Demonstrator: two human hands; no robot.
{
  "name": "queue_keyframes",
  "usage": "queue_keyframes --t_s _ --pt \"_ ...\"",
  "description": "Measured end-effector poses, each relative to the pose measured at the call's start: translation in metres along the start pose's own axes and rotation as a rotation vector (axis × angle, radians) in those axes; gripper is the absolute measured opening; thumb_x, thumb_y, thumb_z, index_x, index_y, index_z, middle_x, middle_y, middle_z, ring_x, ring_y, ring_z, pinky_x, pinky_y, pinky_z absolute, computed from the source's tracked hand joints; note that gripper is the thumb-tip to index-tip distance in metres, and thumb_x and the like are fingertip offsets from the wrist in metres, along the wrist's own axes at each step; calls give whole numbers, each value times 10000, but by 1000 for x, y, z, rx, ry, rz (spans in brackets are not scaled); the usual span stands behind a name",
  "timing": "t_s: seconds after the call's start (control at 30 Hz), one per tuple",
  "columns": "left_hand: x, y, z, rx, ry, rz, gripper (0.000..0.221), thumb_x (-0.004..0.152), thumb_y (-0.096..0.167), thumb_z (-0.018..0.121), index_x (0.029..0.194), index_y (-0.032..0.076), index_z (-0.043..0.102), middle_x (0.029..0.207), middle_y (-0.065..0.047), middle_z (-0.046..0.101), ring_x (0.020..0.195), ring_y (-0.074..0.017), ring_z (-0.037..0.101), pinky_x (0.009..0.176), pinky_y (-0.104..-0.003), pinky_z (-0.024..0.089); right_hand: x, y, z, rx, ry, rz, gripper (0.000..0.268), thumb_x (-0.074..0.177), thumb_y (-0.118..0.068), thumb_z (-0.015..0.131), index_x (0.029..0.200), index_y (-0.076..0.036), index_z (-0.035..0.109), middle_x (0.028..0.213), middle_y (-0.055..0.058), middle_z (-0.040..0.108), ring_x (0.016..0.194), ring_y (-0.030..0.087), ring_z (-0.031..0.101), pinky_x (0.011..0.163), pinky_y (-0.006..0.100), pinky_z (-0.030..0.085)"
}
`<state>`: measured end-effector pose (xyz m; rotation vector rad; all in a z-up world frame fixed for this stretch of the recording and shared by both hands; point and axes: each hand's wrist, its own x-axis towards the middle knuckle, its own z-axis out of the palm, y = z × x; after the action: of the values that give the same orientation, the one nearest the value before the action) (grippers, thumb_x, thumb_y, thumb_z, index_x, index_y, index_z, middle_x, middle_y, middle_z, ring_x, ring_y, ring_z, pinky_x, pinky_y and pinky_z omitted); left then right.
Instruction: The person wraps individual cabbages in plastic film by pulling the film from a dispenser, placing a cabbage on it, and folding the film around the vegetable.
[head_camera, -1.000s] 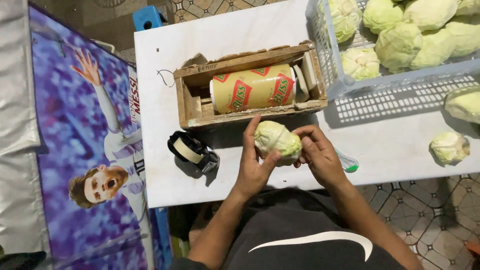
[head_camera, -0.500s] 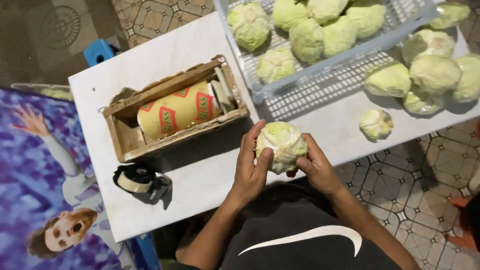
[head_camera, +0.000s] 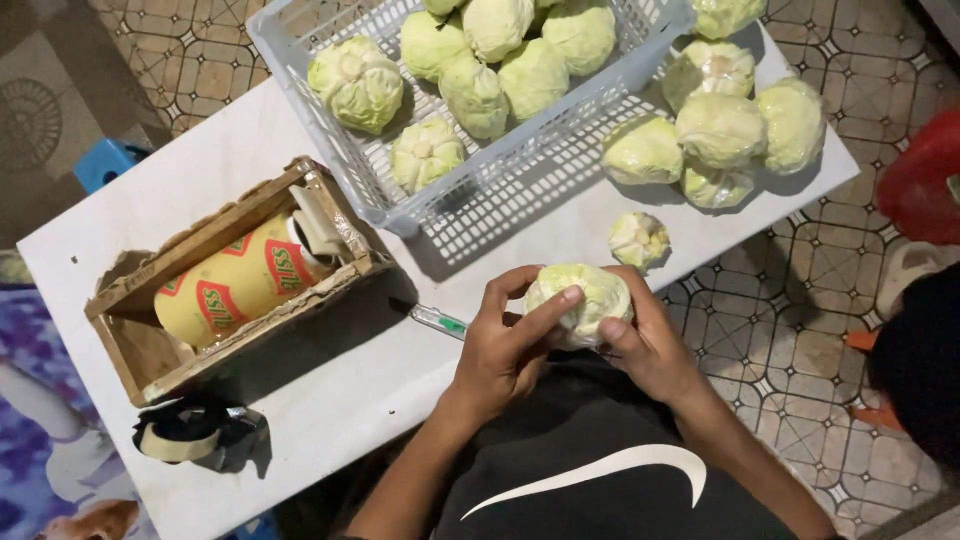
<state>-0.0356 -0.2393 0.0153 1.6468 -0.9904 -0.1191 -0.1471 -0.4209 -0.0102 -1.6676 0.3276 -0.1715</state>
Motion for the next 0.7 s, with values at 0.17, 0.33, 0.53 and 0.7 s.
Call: queue_keyframes --t_s 0.17,0.33,0.53,0.7 --pt "12 13 13 120 139 110 238 994 272 654 1208 302 752 1355 -171 581 1059 -324 719 751 -335 639 4 -1 -15 19 7 -28 628 919 -523 511 1318 -40 555 913 85 585 869 169 552 764 333 480" --pt "18 24 13 151 224 136 187 968 330 694 1131 314 785 1372 -165 602 1059 -305 730 761 -322 639 10 -10 -18 14 -22 -53 653 901 -535 515 1325 -40 552 934 81 563 876 169 527 779 336 472" --pt "15 26 4 -51 253 117 554 966 109 699 1475 106 482 1441 -287 515 1205 -418 653 972 -505 576 14 -2 -16 79 -72 -37 756 863 -568 500 1394 -30 496 1099 169 608 1019 215 545 947 401 458" --pt "0 15 -2 -397 190 -212 805 924 200 764 1582 -1 346 1474 -251 505 1310 -275 508 1068 -482 456 18 -17 10 213 -184 -30 811 962 -590 330 1515 -2 407 1291 240 602 1131 287 589 1017 525 460"
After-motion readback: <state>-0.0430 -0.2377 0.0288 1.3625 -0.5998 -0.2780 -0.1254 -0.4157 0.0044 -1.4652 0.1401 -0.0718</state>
